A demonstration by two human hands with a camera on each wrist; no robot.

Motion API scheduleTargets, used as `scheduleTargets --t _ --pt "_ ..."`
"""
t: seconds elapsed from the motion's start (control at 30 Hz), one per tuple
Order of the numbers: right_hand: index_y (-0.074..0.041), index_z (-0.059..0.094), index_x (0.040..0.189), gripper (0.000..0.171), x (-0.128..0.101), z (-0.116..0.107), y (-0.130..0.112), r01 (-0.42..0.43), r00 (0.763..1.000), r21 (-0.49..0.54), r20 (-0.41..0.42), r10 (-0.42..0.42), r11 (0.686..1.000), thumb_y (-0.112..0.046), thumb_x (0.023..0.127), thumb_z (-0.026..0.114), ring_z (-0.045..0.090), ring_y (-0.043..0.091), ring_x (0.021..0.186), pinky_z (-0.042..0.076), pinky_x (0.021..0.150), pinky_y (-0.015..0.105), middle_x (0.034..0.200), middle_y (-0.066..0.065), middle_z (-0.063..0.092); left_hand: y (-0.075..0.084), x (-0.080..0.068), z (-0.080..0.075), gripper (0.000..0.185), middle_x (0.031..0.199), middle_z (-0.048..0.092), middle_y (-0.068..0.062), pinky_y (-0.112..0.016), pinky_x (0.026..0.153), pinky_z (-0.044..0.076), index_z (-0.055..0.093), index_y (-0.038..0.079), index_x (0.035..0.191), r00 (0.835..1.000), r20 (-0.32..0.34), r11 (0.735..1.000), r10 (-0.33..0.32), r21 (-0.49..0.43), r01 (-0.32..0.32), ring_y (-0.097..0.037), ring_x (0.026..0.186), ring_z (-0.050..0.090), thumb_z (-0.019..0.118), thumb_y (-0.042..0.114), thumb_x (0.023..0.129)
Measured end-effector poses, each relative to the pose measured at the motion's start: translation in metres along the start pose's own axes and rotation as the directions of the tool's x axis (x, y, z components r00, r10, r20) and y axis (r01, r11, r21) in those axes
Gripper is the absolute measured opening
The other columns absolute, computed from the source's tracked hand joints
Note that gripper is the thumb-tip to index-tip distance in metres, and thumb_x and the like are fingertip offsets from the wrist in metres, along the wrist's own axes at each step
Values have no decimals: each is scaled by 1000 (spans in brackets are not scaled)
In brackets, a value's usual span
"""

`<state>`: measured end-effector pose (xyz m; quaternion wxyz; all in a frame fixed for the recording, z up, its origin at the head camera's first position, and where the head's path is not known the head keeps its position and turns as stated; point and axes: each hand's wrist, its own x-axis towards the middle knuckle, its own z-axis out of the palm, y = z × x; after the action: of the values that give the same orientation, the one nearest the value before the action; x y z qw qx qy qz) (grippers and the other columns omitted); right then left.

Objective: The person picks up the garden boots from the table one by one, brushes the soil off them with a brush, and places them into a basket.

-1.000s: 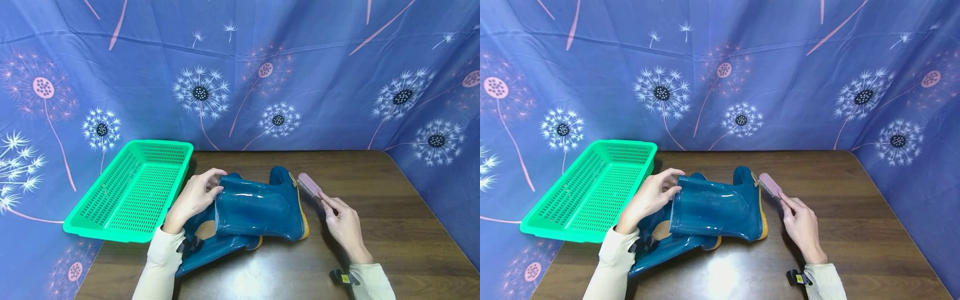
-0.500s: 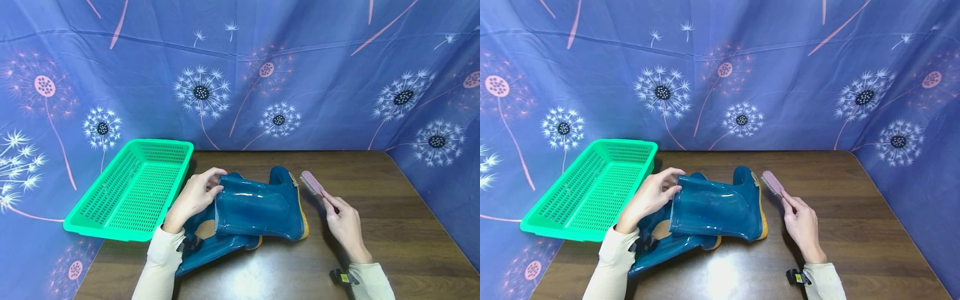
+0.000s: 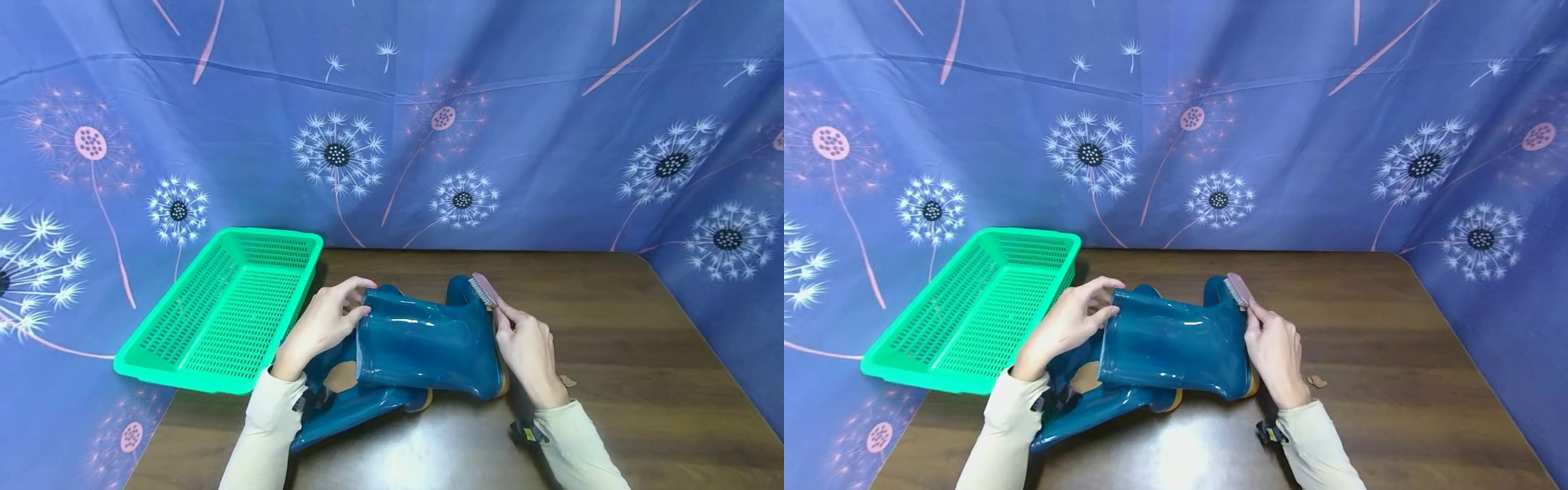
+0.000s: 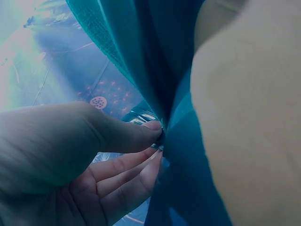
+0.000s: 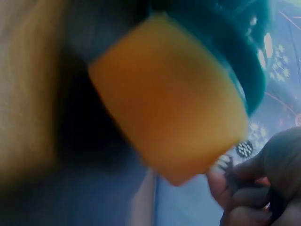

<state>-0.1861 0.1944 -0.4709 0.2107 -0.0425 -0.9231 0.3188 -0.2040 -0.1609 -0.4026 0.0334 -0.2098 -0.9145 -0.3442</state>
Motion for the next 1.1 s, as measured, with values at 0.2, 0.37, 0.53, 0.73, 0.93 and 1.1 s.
scheduleTargets --t 0.2,0.37,0.53,0.73,0.93,1.1 --pt "-10 76 132 32 4 -8 2 -51 999 -11 -14 50 999 -21 107 59 72 49 85 51 67 60 114 25 77 0 -2 0 43 111 79 -8 -44 86 65 64 17 141 1000 -3 1000 -7 8 7 -24 97 78 75 10 100" --pt "-14 76 133 33 3 -12 -5 -58 995 25 82 56 998 -26 107 60 62 35 67 43 53 43 113 23 79 -1 -4 -2 44 111 79 -8 -45 86 65 64 16 141 1000 -4 1000 -11 16 11 -25 97 78 75 9 99" --pt "-11 79 128 33 3 -14 -4 -72 994 -76 76 78 994 -23 105 59 68 47 74 48 58 54 108 27 78 0 -3 -1 44 112 79 -10 -46 86 65 63 14 142 1000 0 1000 -3 6 3 -26 98 78 74 9 100" --pt "-12 79 127 33 3 -18 0 -95 995 -101 9 97 990 -25 105 59 67 48 71 45 53 52 101 26 79 0 -2 1 44 110 79 -9 -46 86 65 63 15 141 1000 -3 1000 -8 10 8 -25 96 78 74 9 100" --pt "-16 80 128 31 3 -17 -7 -48 998 -38 31 49 998 -29 106 61 48 27 53 32 48 38 69 12 70 -1 0 2 44 110 79 -8 -45 85 65 63 16 141 1000 -3 1000 0 9 0 -25 96 78 75 8 99" --pt "-11 80 125 32 4 -24 4 -98 993 -117 59 106 988 -24 104 59 65 45 68 41 51 48 93 26 78 -1 1 4 44 111 79 -9 -45 85 65 63 15 142 1000 4 1000 3 2 -3 -25 97 78 75 9 99"
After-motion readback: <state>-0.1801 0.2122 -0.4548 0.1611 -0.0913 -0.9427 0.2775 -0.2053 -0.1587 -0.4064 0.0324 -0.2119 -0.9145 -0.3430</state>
